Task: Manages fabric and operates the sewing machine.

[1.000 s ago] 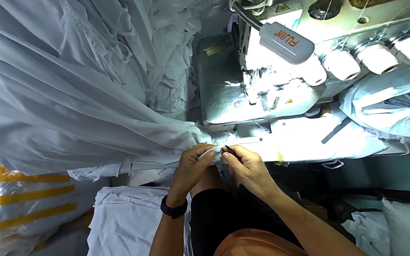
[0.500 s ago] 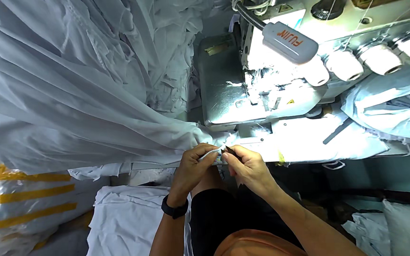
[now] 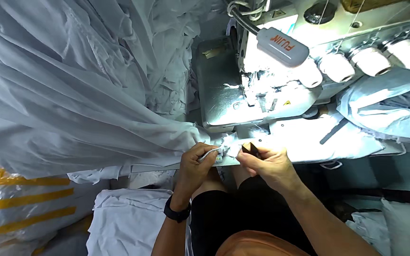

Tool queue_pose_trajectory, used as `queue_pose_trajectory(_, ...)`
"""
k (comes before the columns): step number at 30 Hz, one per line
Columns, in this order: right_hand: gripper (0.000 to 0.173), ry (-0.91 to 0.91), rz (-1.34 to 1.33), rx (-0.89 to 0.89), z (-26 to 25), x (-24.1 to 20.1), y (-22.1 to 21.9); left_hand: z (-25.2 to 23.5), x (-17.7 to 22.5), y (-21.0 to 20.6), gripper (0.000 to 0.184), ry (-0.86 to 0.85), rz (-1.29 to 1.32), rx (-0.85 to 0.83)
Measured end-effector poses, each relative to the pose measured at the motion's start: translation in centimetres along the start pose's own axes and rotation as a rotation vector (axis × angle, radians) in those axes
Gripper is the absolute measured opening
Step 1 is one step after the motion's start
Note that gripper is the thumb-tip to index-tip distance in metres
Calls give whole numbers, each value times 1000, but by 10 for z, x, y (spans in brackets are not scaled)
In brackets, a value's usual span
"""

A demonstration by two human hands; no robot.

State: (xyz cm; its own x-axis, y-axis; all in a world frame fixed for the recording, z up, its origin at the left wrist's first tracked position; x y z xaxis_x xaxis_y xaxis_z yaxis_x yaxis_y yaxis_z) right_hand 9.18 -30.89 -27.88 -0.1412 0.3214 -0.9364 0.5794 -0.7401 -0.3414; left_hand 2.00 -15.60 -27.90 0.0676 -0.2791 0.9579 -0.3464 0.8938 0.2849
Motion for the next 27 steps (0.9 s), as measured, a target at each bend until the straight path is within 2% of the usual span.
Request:
queue_pose_trajectory(2, 4, -15, 179, 116, 2, 4, 3, 1, 8, 0, 13, -61, -43, 23)
queue_pose_trajectory(5, 11, -24, 289, 207, 7, 9, 1, 3, 16, -2, 13, -140, -160, 38)
queue_pose_trajectory(7, 8, -52, 279, 225, 5, 16, 0, 5, 20, -4, 13, -169, -226, 25)
queue_pose_trajectory(10, 12, -97, 24, 146, 1, 21, -9, 4, 16, -4, 15, -150, -300, 31)
queue_pose_trajectory(12, 16, -79, -311, -39, 2, 9, -22, 2, 9, 2, 15, -97, -292, 63)
queue_pose_trajectory(14, 15, -42, -446, -131, 2, -11, -22, 0, 4, 6, 14, -41, -202, 68)
queue_pose_trajectory(17, 15, -51, -214, 5, -3, -7, 1, 1, 0, 5, 15, 34, -73, 36)
queue_pose_trajectory(19, 11, -106, 55, -31, -2, 4, -6, 0, -1, 3, 15, 58, -51, 16)
queue_pose_trajectory(21, 21, -101, 278, -92, 3, 13, -17, 0, -3, 1, 15, 76, -34, 3)
queue_pose_trajectory(27, 25, -96, 402, -100, 4, 27, -25, 1, -2, -1, 16, 78, 15, -7)
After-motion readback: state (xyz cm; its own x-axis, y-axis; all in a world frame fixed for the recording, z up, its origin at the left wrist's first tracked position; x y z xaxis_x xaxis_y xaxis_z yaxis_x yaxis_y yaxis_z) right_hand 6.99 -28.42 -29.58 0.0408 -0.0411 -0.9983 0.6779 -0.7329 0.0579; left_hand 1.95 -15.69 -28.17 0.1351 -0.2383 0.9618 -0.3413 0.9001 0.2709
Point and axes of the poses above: each hand's wrist, its own z-axis away from the middle knuckle, its own y-axis out of the back of the hand, x = y × z, the point moved 10 cm from there along -z, towards the middle knuckle, and after that the axes turned 3 degrees about -z, right-handed, at the moved point
